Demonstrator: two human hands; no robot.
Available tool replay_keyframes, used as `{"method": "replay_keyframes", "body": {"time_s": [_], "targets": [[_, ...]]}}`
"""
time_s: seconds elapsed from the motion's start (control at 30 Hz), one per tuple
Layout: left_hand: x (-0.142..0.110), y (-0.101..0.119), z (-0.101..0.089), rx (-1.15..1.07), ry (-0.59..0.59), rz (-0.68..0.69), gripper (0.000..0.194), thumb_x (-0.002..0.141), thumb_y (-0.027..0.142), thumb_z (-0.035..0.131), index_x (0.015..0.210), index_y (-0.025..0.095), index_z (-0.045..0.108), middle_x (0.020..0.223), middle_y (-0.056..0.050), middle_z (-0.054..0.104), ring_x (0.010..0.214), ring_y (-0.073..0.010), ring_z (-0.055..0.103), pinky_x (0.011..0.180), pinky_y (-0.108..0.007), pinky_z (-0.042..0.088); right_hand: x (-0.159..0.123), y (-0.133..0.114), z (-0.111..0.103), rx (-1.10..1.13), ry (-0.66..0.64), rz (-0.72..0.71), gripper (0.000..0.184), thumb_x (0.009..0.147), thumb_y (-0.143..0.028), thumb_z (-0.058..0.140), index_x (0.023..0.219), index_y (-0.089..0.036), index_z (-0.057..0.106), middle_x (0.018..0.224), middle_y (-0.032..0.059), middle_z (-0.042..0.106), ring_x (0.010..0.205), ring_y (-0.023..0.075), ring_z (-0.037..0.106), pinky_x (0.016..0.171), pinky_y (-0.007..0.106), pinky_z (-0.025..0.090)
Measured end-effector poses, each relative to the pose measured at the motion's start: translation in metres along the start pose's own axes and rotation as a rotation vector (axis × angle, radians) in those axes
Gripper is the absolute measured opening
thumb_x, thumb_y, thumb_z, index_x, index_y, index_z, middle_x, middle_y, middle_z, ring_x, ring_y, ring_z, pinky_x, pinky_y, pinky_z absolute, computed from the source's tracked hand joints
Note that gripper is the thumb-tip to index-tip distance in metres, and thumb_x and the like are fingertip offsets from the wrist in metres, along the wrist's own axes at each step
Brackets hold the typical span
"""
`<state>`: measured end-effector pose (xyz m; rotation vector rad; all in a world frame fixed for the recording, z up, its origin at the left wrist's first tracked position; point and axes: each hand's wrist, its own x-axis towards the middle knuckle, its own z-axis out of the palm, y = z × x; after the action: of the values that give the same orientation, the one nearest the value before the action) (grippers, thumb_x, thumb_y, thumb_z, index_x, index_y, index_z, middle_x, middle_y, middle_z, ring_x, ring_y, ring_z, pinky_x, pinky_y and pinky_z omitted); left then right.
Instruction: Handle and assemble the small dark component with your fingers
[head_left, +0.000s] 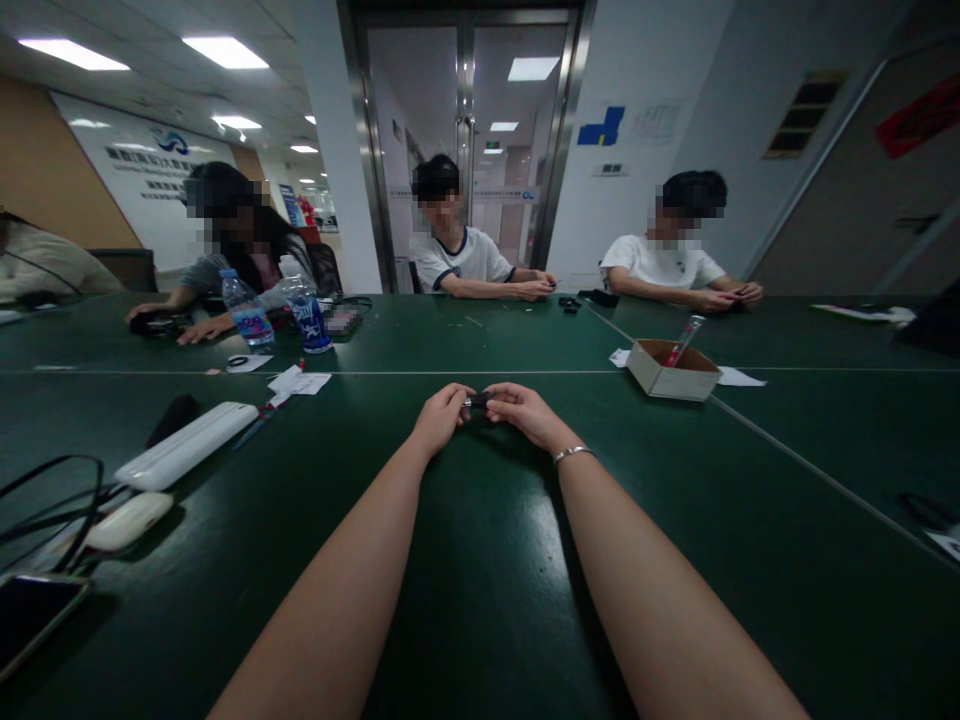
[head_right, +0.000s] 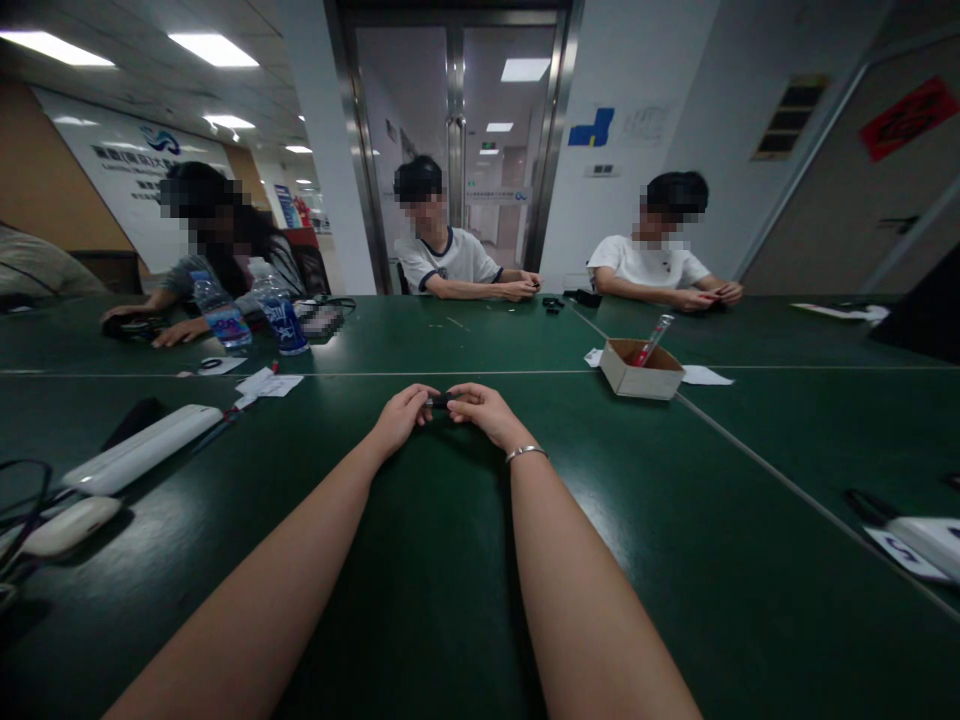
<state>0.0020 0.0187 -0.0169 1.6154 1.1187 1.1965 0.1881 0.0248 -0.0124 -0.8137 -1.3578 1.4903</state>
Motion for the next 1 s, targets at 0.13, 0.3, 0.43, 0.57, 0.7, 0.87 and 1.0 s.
{"method": "replay_keyframes", "body": {"time_s": [0.13, 0.3, 0.43, 0.57, 0.7, 0.87, 1.0], "targets": [[-0.0026, 0.0038, -0.0005, 0.021, 0.017, 0.016, 0.024, 0.082, 0.026, 0.050, 0.100, 0.018, 0.063, 0.079, -0.001, 0.060, 0.059, -0.0097, 0.051, 0.057, -0.022, 0.041, -0.0001, 0.0001, 0.0005, -0.005, -0.001, 0.003, 0.039, 0.062, -0.023, 0.083, 0.095, -0.015, 0.065, 0.075, 0.0026, 0.066, 0.069, 0.0122, 0.061, 0.065, 0.023, 0.051], [-0.0037, 0.0059, -0.0007, 0.063, 0.013, 0.023, 0.026, 0.087, 0.033, 0.045, 0.097, 0.018, 0.064, 0.071, -0.001, 0.057, 0.057, -0.0110, 0.050, 0.056, -0.023, 0.041, 0.0007, 0.0006, -0.0001, -0.012, -0.004, -0.006, 0.039, 0.062, -0.023, 0.084, 0.095, -0.015, 0.066, 0.074, 0.0022, 0.065, 0.069, 0.0126, 0.061, 0.065, 0.024, 0.051], [-0.0034, 0.0058, -0.0010, 0.054, 0.015, 0.009, 0.025, 0.083, 0.025, 0.047, 0.101, 0.019, 0.063, 0.077, 0.000, 0.059, 0.058, -0.0100, 0.051, 0.058, -0.023, 0.041, 0.0010, 0.0010, -0.0009, -0.013, -0.007, 0.002, 0.038, 0.062, -0.023, 0.083, 0.095, -0.015, 0.066, 0.075, 0.0025, 0.066, 0.069, 0.0125, 0.061, 0.065, 0.024, 0.052], [-0.0033, 0.0049, -0.0012, 0.079, 0.002, 0.033, 0.029, 0.088, 0.035, 0.042, 0.095, 0.018, 0.064, 0.066, 0.000, 0.056, 0.057, -0.0115, 0.051, 0.056, -0.023, 0.040, 0.0009, 0.0010, -0.0012, -0.026, -0.006, -0.006, 0.037, 0.063, -0.023, 0.083, 0.095, -0.015, 0.066, 0.075, 0.0025, 0.065, 0.070, 0.0134, 0.062, 0.066, 0.026, 0.053], [-0.0029, 0.0045, -0.0016, 0.052, -0.003, 0.003, 0.025, 0.084, 0.031, 0.048, 0.098, 0.019, 0.064, 0.074, 0.000, 0.059, 0.058, -0.0107, 0.051, 0.056, -0.023, 0.040, 0.0005, 0.0003, -0.0009, -0.022, -0.005, -0.008, 0.038, 0.062, -0.023, 0.083, 0.096, -0.015, 0.066, 0.075, 0.0023, 0.066, 0.070, 0.0130, 0.062, 0.066, 0.026, 0.052], [-0.0025, 0.0048, -0.0013, 0.044, 0.007, 0.011, 0.024, 0.080, 0.024, 0.050, 0.099, 0.019, 0.064, 0.076, -0.001, 0.059, 0.059, -0.0107, 0.051, 0.057, -0.023, 0.041, 0.0001, -0.0003, -0.0003, -0.015, -0.002, -0.002, 0.038, 0.061, -0.023, 0.084, 0.094, -0.015, 0.066, 0.074, 0.0022, 0.066, 0.069, 0.0124, 0.062, 0.064, 0.024, 0.052], [-0.0026, 0.0051, -0.0003, 0.054, 0.006, 0.017, 0.025, 0.085, 0.031, 0.045, 0.094, 0.017, 0.064, 0.067, 0.000, 0.058, 0.057, -0.0117, 0.051, 0.057, -0.023, 0.040, 0.0002, 0.0003, -0.0006, -0.016, -0.001, -0.013, 0.038, 0.061, -0.023, 0.084, 0.094, -0.015, 0.066, 0.074, 0.0021, 0.066, 0.069, 0.0129, 0.062, 0.063, 0.025, 0.052]]}}
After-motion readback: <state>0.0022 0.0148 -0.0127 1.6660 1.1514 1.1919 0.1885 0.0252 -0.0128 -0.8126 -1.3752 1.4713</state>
